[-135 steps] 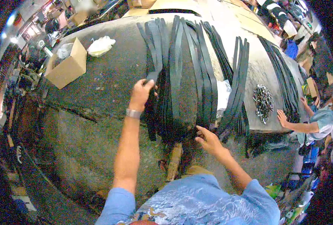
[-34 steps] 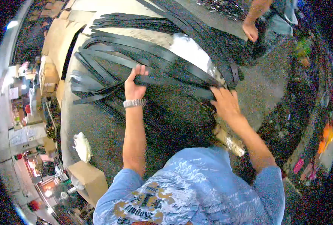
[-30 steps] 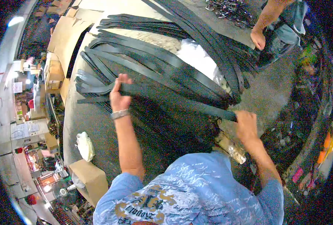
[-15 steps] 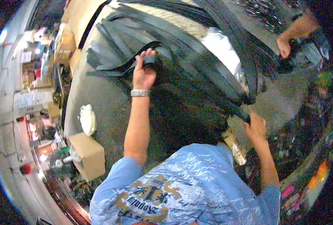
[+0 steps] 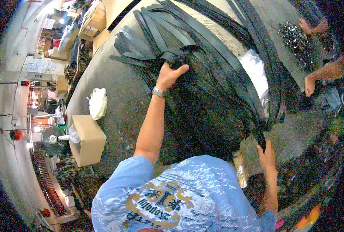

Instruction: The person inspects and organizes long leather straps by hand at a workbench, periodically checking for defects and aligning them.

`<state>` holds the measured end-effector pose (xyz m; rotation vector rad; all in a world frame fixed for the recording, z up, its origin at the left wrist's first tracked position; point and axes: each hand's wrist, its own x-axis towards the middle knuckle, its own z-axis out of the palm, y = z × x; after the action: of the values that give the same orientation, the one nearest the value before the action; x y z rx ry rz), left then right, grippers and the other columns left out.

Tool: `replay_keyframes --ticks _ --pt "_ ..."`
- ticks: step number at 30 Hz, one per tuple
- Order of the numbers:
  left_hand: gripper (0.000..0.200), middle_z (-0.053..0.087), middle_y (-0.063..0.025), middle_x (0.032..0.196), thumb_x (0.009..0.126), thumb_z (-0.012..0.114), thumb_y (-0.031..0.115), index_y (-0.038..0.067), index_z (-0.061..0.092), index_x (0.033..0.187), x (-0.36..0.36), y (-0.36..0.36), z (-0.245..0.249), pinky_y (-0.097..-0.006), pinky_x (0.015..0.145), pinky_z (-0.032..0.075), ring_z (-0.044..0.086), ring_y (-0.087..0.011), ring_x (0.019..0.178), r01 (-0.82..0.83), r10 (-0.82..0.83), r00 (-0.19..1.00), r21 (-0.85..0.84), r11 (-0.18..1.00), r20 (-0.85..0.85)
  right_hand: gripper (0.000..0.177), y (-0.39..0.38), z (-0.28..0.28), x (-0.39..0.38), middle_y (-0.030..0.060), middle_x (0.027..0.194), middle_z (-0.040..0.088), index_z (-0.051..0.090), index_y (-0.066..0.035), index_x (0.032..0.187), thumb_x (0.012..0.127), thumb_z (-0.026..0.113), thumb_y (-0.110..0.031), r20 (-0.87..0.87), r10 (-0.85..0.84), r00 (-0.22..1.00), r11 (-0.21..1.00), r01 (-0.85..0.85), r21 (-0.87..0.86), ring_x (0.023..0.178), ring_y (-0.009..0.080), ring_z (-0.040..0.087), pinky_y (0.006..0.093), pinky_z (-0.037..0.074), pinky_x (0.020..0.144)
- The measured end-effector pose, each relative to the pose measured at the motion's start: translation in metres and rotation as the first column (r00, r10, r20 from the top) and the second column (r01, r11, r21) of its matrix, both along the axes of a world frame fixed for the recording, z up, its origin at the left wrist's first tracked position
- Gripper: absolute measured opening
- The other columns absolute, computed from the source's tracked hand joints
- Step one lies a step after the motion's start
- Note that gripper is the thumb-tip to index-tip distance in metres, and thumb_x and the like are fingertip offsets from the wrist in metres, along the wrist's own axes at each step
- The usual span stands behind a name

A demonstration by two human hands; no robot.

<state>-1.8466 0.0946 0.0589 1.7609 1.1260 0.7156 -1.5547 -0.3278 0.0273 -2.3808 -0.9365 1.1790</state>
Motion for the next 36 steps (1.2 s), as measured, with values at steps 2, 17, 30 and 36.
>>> replay_keyframes --ticks 2,17,30,36 --pt "0.049 0.069 -0.0121 0.108 0.081 0.078 0.030 -0.003 0.063 0.114 -0.009 -0.001 -0.006 -0.0324 0.089 0.050 0.065 -0.0189 0.098 -0.021 0.021 1.000 -0.003 1.000 0.014 0.042 -0.007 0.007 -0.003 0.0253 0.105 0.063 0.051 -0.003 0.122 0.095 0.057 -0.035 0.028 -0.050 0.998 0.996 0.048 0.078 0.096 0.0440 0.060 0.0476 0.046 0.082" --pt "0.027 0.066 -0.0249 0.081 0.091 0.057 0.018 0.000 0.045 0.107 0.036 -0.099 -0.001 -0.0536 0.070 0.052 0.064 -0.0462 0.075 -0.084 0.164 0.881 0.195 0.977 -0.443 0.032 -0.037 0.006 -0.009 0.0019 0.083 0.053 0.054 -0.005 0.106 0.099 0.051 -0.037 -0.209 -0.267 0.941 0.906 0.319 0.279 0.071 0.0137 0.052 0.0307 0.045 0.064" --pt "0.009 0.065 -0.0079 0.108 0.097 0.054 0.015 0.013 0.054 0.106 0.029 -0.285 -0.013 -0.0442 0.082 0.057 0.066 -0.0243 0.102 0.639 0.325 0.716 -0.768 0.050 0.617 0.057 -0.017 0.115 -0.126 0.0265 0.135 0.046 0.040 0.003 0.136 0.089 0.058 -0.025 0.375 0.103 0.921 0.891 -0.253 0.377 0.127 0.0426 0.042 0.0478 0.031 0.109" --pt "0.018 0.065 -0.0108 0.117 0.097 0.050 0.016 0.009 0.055 0.113 0.016 -0.292 -0.029 -0.0450 0.088 0.055 0.063 -0.0260 0.111 0.638 0.258 0.768 -0.735 -0.228 0.587 0.057 -0.037 0.156 -0.142 0.0267 0.135 0.045 0.040 0.004 0.136 0.089 0.058 -0.025 0.383 -0.026 0.923 0.912 -0.135 0.388 0.127 0.0431 0.041 0.0499 0.030 0.110"
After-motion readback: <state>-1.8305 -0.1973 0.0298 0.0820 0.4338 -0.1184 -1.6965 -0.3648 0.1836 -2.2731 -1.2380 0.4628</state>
